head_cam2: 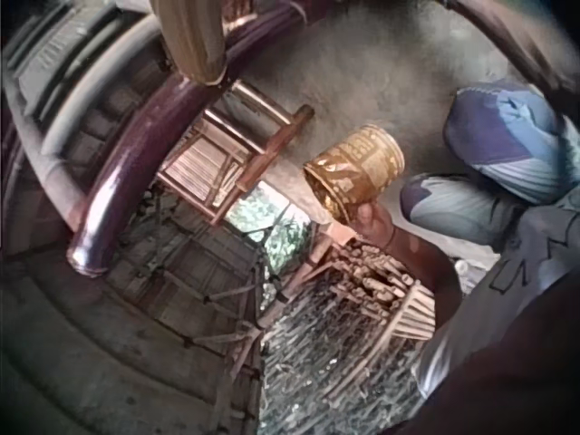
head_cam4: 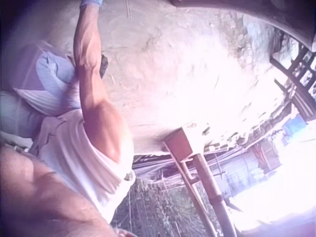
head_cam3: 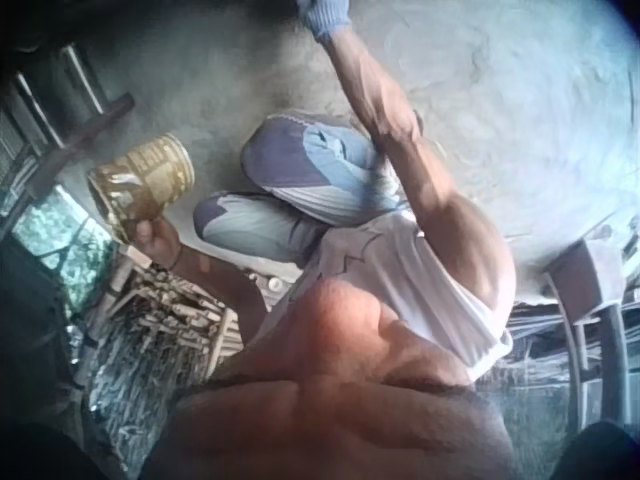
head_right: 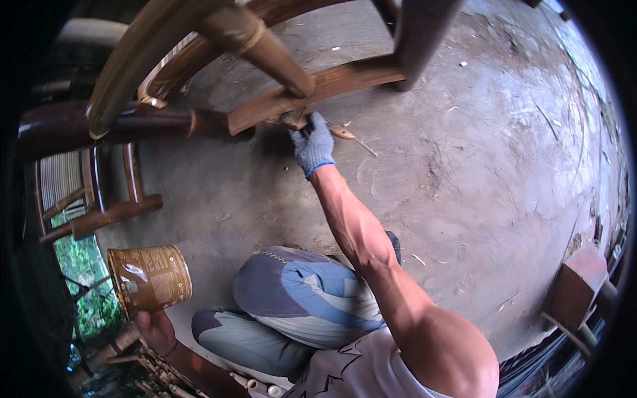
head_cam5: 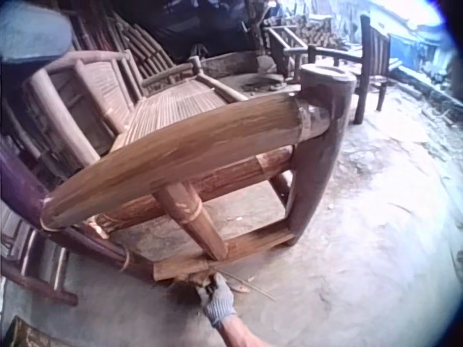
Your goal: The person applies a dark varnish to a bamboo chair using a brush. They dip the brush into a can and coat the chair's frame and seat, moving around the chair to cover different sections. The person then moves to a second bamboo chair and continues the varnishing process.
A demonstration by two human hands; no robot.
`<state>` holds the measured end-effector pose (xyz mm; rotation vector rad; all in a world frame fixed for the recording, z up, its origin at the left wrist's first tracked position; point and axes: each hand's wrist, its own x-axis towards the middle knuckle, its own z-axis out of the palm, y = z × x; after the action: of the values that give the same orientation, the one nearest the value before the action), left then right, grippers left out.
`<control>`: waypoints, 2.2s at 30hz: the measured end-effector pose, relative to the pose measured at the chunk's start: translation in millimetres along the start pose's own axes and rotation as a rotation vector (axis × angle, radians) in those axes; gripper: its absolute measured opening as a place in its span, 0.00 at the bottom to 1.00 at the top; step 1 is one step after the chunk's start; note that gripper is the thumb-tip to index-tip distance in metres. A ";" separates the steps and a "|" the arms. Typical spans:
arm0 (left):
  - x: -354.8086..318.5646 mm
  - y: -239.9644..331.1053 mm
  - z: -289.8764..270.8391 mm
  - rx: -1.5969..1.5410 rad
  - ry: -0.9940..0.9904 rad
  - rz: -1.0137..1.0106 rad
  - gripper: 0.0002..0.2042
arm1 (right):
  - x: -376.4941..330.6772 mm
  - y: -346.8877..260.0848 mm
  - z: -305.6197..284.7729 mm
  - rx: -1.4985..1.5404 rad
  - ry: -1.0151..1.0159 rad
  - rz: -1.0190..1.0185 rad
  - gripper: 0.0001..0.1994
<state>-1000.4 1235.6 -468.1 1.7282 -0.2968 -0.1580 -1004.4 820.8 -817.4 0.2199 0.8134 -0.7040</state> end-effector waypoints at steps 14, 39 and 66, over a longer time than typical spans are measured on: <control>22.5 -7.5 57.0 -0.013 -0.049 0.028 0.40 | -96.0 -217.1 29.3 -1.108 -0.602 -1.595 0.13; 31.1 1.3 91.5 0.008 -0.178 -0.047 0.45 | -111.1 -267.6 60.8 -2.411 -1.033 -1.568 0.15; 26.4 3.0 117.3 -0.011 -0.162 -0.001 0.45 | -127.0 -343.5 98.9 -2.166 -1.167 -2.054 0.14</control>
<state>-1007.2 1116.7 -484.6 1.7075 -0.4129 -0.3002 -1230.5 580.8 -629.9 2.9254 0.0917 0.9635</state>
